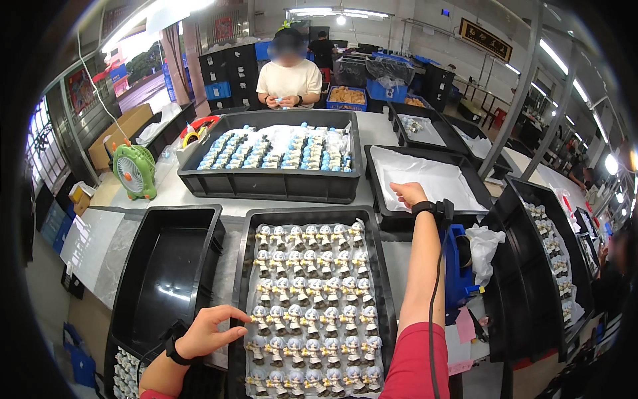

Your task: Inspecting small plastic figurines and placing them neatly into a paper-lined tray.

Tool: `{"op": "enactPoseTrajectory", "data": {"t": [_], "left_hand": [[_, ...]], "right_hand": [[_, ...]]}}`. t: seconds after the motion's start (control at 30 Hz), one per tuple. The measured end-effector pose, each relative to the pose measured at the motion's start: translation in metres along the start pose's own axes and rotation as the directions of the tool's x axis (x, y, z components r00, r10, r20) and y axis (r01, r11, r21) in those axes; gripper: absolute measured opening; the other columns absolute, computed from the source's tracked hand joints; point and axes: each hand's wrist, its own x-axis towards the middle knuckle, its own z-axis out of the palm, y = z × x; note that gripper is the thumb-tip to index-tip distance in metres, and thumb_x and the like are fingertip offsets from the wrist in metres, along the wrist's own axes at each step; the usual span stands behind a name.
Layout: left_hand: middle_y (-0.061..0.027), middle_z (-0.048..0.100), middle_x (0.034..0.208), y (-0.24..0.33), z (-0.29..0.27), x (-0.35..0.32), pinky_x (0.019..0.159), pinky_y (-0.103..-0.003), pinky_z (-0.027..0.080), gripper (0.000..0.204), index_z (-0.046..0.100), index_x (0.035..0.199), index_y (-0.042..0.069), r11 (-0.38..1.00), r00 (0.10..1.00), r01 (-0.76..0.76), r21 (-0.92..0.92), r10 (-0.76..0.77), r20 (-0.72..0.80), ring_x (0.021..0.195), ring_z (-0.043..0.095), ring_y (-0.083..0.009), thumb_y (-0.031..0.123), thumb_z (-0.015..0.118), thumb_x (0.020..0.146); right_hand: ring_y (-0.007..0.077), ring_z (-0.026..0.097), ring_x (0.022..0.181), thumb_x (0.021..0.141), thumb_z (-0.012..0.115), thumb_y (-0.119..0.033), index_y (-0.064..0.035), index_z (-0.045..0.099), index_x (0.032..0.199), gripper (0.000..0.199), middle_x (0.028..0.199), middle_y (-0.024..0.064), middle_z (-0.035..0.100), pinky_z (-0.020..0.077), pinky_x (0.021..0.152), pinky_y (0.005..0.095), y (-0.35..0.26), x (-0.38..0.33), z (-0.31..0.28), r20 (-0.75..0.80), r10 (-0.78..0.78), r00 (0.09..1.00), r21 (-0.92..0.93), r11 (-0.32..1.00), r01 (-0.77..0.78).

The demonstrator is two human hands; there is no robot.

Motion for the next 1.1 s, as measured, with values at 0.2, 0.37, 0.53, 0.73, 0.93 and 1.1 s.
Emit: {"op": "enactPoseTrajectory", "data": {"t": [0.2,0.37,0.53,0.73,0.93,1.1], "left_hand": [[-0.0108,0.065,0.094,0.0,-0.001,-0.001,0.078,-0.029,0.048,0.024,0.064,0.099,0.003,1.0,1.0,0.002,0.008,-0.002,0.004,0.089,0.063,-0.0218,0.017,0.067,0.081],[-0.0109,0.065,0.094,-0.002,0.0,0.002,0.077,-0.029,0.048,0.024,0.064,0.1,0.002,0.999,0.999,-0.034,0.006,0.034,0.02,0.088,0.063,-0.022,0.017,0.067,0.081],[-0.0109,0.065,0.094,-0.003,-0.002,-0.001,0.076,-0.029,0.048,0.024,0.064,0.1,0.003,1.0,1.0,-0.004,0.014,0.003,0.011,0.088,0.062,-0.0223,0.019,0.067,0.082],[-0.0096,0.066,0.097,0.0,-0.001,0.002,0.082,-0.03,0.047,0.022,0.065,0.099,0.002,1.0,0.999,0.02,-0.004,-0.019,0.041,0.092,0.063,-0.0202,0.014,0.068,0.08],[-0.0099,0.065,0.094,0.0,-0.001,0.0,0.076,-0.029,0.047,0.024,0.064,0.1,0.004,1.0,0.999,-0.021,0.02,0.021,0.03,0.088,0.062,-0.0224,0.018,0.068,0.08],[-0.0098,0.065,0.094,0.001,0.0,0.002,0.075,-0.03,0.048,0.024,0.064,0.1,0.004,0.999,0.999,-0.029,0.021,0.028,0.042,0.088,0.062,-0.0224,0.018,0.068,0.08]], "right_hand": [[0.0121,0.057,0.063,0.069,0.074,-0.031,-0.0007,0.064,0.078,0.034,0.078,0.0064,0.063,0.0324,0.041,0.0248,-0.001,0.006,0.018,0.016,-0.034,0.999,-0.241,0.97,0.037],[0.0131,0.056,0.055,0.071,0.072,-0.027,-0.0006,0.062,0.072,0.028,0.071,0.0057,0.061,0.032,0.039,0.025,0.012,0.02,0.004,0.013,-0.067,0.998,-0.274,0.959,0.068],[0.0131,0.051,0.047,0.073,0.07,-0.019,0.0006,0.061,0.067,0.022,0.058,0.0053,0.056,0.0338,0.038,0.0254,0.002,0.009,0.025,0.059,0.001,0.998,0.033,0.999,-0.003],[0.0147,0.053,0.05,0.071,0.07,-0.013,0.001,0.06,0.063,0.019,0.061,0.0068,0.057,0.047,0.045,0.0284,0.01,0.019,0.009,0.088,-0.002,0.996,-0.133,0.991,0.014],[0.0116,0.051,0.048,0.074,0.071,-0.012,-0.0022,0.06,0.071,0.014,0.061,0.0047,0.057,0.0351,0.04,0.0236,0.003,0.005,0.01,0.075,0.03,0.997,0.111,0.993,-0.039],[0.0096,0.051,0.05,0.074,0.066,-0.003,-0.0009,0.064,0.082,0.01,0.065,0.0029,0.057,0.0348,0.041,0.0223,0.005,0.009,0.0,0.084,0.087,0.993,0.061,0.994,-0.092]]}}
